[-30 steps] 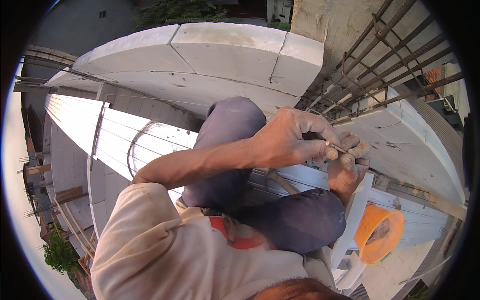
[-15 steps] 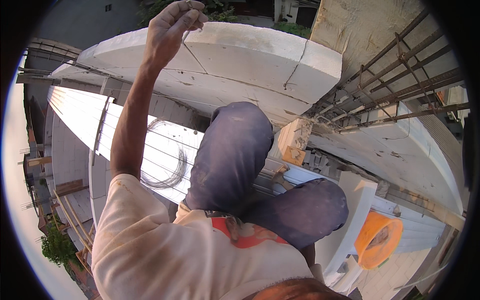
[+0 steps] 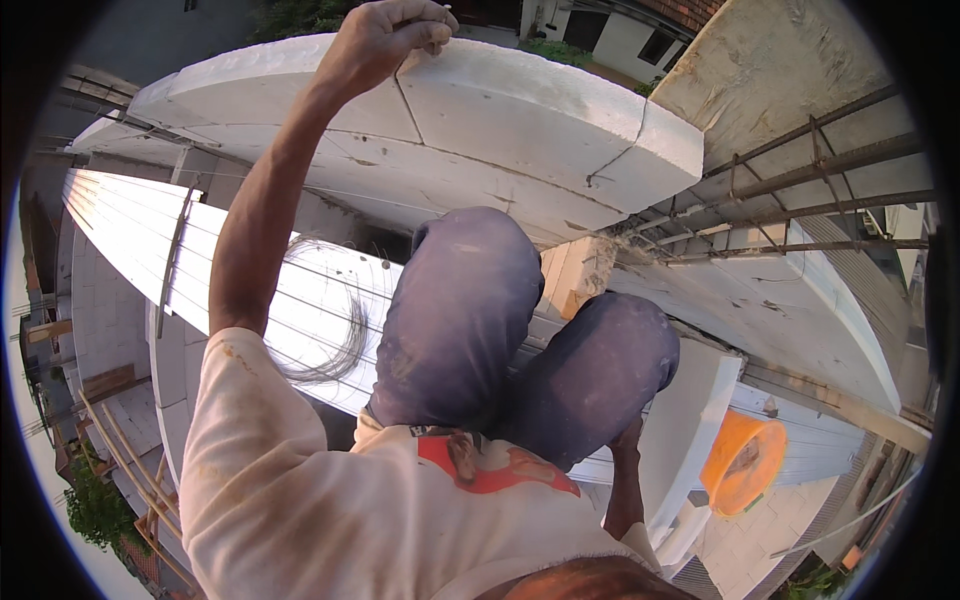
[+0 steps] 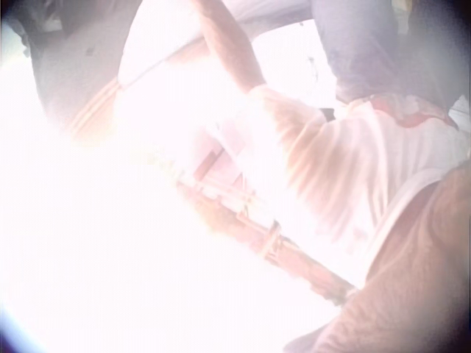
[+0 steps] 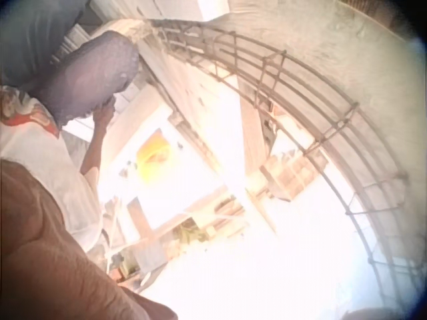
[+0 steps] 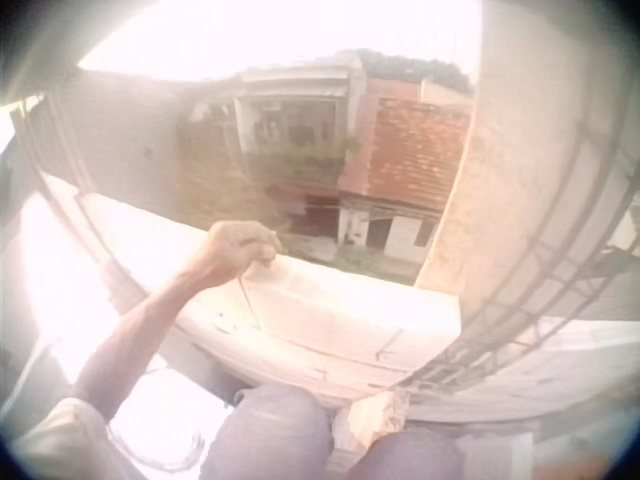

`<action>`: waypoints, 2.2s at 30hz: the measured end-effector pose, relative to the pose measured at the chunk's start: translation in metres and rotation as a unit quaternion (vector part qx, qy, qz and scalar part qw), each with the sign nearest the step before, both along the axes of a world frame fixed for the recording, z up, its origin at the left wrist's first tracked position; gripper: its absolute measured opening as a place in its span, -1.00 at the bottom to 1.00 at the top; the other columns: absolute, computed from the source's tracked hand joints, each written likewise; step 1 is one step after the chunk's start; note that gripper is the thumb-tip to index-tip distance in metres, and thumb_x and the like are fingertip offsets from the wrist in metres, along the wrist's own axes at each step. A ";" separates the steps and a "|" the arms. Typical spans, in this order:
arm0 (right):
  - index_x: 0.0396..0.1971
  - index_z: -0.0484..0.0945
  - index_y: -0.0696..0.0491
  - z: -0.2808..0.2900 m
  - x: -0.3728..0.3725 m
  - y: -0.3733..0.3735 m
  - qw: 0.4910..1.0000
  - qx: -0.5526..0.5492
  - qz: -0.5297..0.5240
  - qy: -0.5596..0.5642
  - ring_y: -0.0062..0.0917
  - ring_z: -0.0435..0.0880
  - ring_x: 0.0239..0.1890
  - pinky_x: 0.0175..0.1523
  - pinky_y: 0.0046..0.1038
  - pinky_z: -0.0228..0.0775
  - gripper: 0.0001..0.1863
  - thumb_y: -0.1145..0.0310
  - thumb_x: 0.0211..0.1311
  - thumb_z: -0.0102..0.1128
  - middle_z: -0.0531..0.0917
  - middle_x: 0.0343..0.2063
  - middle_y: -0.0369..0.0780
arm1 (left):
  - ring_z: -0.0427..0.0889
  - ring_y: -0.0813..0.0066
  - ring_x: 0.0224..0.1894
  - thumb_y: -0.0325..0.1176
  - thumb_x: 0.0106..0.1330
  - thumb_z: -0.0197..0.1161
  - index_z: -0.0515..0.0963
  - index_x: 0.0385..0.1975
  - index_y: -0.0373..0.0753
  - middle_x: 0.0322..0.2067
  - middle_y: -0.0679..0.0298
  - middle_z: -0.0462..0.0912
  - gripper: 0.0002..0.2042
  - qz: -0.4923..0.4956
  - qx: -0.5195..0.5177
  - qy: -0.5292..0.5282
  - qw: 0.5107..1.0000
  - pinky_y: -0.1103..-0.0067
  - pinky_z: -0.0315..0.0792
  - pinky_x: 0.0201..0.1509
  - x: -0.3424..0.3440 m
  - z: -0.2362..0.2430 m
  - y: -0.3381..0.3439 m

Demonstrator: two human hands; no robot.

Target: The person installs white roof panels on a curved structure, using a hammer to secure nails and a tape measure to check dimensions. They retrieve nails from a bucket and repeatedly hammer them into the panels while standing on the roof.

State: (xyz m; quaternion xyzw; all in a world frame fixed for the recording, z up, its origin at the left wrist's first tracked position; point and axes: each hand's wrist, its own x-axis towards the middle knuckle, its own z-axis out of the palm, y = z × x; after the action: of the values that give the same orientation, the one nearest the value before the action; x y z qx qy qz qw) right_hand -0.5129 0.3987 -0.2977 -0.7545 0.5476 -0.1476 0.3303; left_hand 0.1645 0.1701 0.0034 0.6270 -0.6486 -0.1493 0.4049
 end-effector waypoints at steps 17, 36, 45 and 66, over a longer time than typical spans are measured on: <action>0.00 0.37 0.24 0.299 0.312 -0.139 0.872 0.100 0.004 -0.480 -0.59 0.45 -0.75 -0.65 -0.52 0.39 -0.38 -0.15 0.61 -0.17 0.48 -0.59 -0.21 | 0.78 0.46 -0.24 -0.35 0.38 0.35 0.79 -0.15 -0.21 -0.27 0.26 0.83 -0.84 -0.022 0.013 -0.118 0.993 0.49 0.64 0.00 0.002 0.014 -0.007; -0.14 0.41 0.17 0.280 0.391 -0.180 0.875 0.206 0.048 -0.436 -0.67 0.38 -0.78 -0.68 -0.53 0.30 -0.42 -0.14 0.63 -0.18 0.44 -0.65 -0.29 | 0.78 0.41 -0.27 -0.35 0.32 0.39 0.80 -0.22 -0.19 -0.32 0.27 0.83 -0.86 -0.037 0.032 -0.191 0.980 0.46 0.64 -0.08 -0.005 0.023 -0.008; -0.12 0.42 0.18 0.280 0.387 -0.184 0.873 0.220 0.052 -0.431 -0.68 0.36 -0.78 -0.67 -0.53 0.30 -0.42 -0.14 0.63 -0.16 0.43 -0.67 -0.30 | 0.78 0.42 -0.26 -0.36 0.30 0.41 0.79 -0.22 -0.20 -0.32 0.26 0.82 -0.87 -0.038 0.019 -0.213 0.976 0.46 0.65 -0.08 -0.001 0.019 -0.009; -0.10 0.38 0.18 0.254 0.337 -0.132 0.821 0.241 -0.057 -0.514 -0.62 0.38 -0.79 -0.71 -0.50 0.32 -0.46 -0.10 0.64 -0.19 0.43 -0.61 -0.23 | 0.57 -0.07 0.24 0.20 0.52 0.00 0.52 0.12 -0.62 0.14 -0.36 0.56 -0.24 -0.173 -0.151 0.240 0.943 0.21 0.40 0.32 -0.182 0.120 -0.100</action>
State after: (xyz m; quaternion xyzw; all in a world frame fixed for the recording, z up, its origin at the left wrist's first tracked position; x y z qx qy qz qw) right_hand -0.1761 0.2671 -0.0433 -0.4327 0.3580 -0.3959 0.7265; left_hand -0.0171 0.0701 0.1233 0.3822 -0.6460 -0.2633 0.6061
